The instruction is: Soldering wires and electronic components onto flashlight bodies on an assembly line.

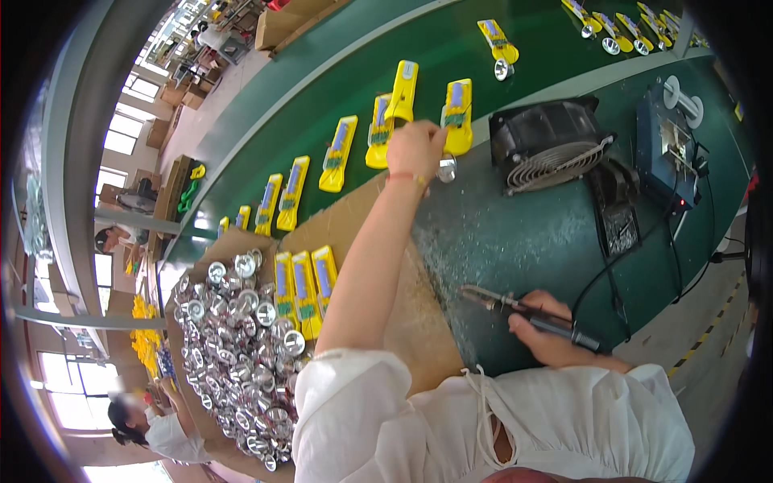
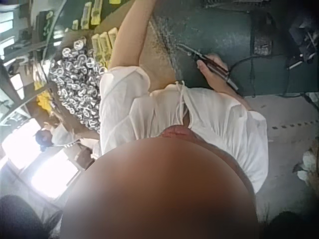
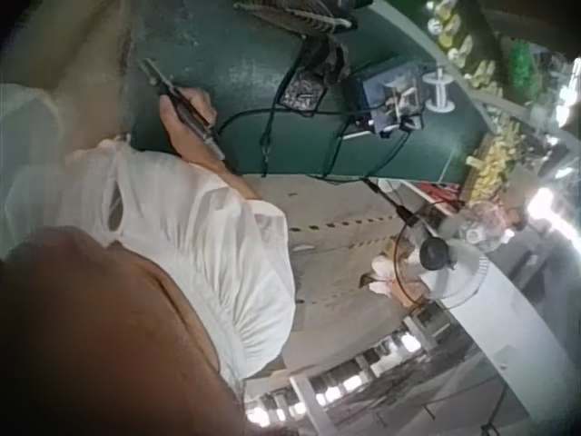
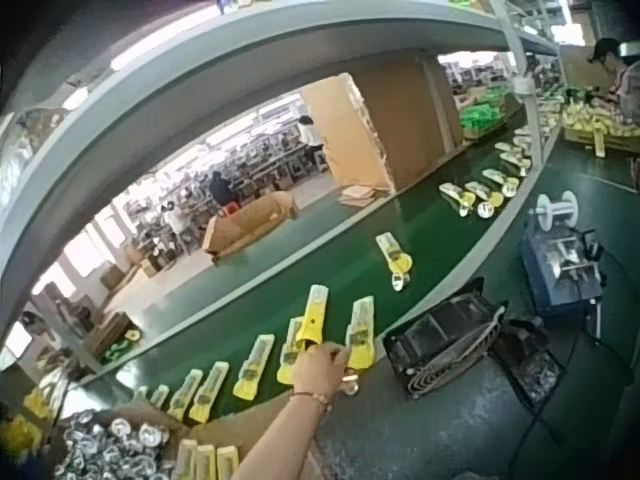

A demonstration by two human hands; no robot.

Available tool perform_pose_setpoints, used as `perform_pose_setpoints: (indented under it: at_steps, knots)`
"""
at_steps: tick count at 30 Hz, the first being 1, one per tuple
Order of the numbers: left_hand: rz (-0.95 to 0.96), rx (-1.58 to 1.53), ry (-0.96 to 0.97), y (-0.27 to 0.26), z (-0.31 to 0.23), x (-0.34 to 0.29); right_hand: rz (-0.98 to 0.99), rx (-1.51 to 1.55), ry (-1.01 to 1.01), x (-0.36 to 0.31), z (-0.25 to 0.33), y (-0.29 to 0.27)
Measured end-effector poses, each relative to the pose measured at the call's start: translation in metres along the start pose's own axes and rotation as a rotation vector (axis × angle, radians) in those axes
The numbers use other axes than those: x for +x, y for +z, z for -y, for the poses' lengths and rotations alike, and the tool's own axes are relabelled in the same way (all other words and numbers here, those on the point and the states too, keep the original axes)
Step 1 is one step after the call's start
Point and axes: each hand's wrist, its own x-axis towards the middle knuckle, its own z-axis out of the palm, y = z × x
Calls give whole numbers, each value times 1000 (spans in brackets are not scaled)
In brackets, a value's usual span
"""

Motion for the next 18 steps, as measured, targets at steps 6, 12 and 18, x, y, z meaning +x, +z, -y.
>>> perform_pose_setpoints:
  at_steps: [6, 12, 18]
  knots:
    - [-308, 222, 50, -7, 35, 138, -118, 25, -196, 11, -5, 8]
    - [210, 365, -117, 28, 54, 200, -12, 51, -260, 21, -8, -5]
    - [-180, 617, 35, 65, 11, 194, 24, 40, -282, 25, -4, -6]
